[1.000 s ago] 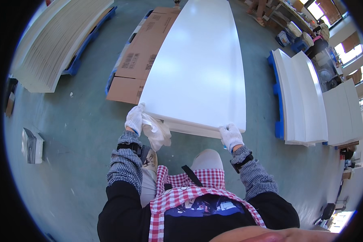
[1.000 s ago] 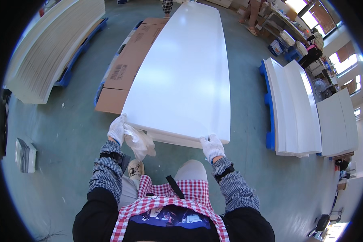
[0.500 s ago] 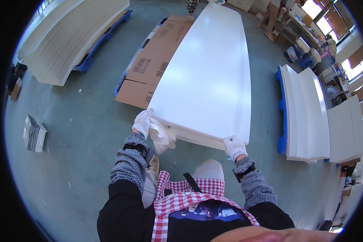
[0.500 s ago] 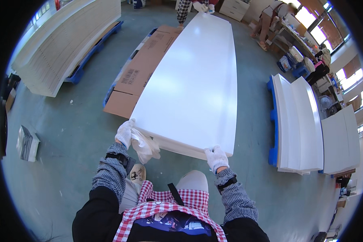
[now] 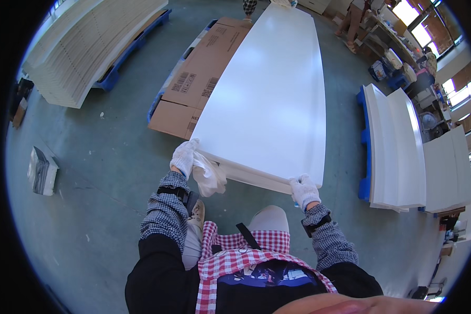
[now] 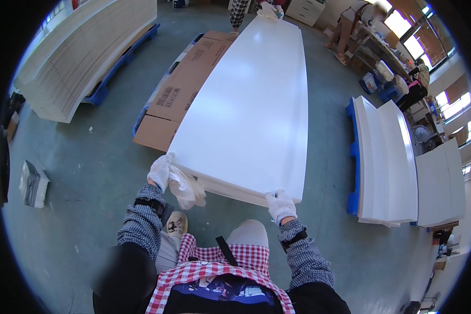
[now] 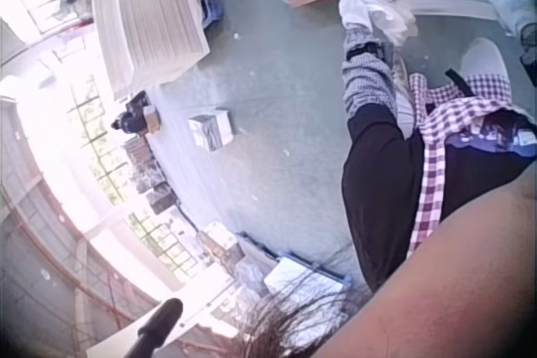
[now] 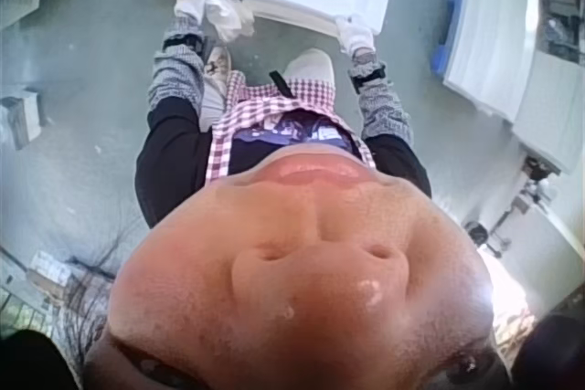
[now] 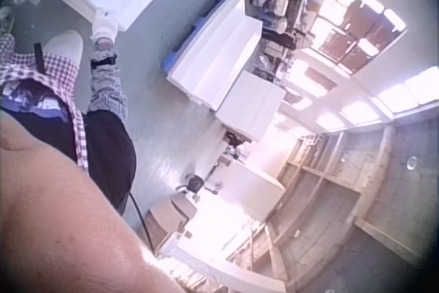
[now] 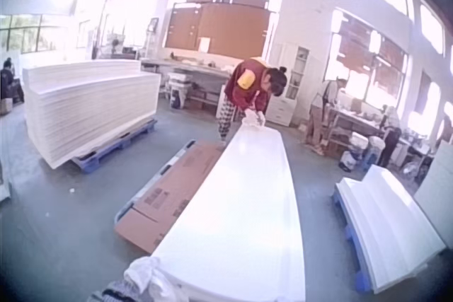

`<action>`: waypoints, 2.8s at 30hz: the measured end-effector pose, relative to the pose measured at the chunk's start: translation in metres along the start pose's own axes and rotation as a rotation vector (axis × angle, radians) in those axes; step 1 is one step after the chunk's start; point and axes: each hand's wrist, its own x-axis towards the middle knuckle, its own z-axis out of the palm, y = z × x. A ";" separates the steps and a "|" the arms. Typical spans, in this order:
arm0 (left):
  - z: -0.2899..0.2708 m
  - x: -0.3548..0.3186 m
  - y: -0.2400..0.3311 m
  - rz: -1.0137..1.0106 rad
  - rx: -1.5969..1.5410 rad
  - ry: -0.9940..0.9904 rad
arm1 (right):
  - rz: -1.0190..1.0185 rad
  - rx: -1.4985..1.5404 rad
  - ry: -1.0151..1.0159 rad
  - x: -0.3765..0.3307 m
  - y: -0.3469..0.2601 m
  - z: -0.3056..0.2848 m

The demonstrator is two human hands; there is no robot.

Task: Cleaning and moving large white furniture panels in a warehouse or factory setting.

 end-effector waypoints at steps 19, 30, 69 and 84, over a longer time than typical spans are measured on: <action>0.025 -0.018 0.017 -0.019 0.217 -0.041 | 0.164 0.171 0.024 -0.007 0.008 -0.021; 0.036 -0.029 0.030 -0.034 0.339 -0.045 | -0.171 1.257 0.097 0.030 -0.031 -0.076; 0.033 -0.033 0.039 -0.038 0.415 0.003 | -0.049 1.723 -0.375 0.065 -0.048 -0.025; 0.033 -0.032 0.041 -0.054 0.433 0.027 | -0.072 1.740 -0.402 0.065 -0.049 -0.022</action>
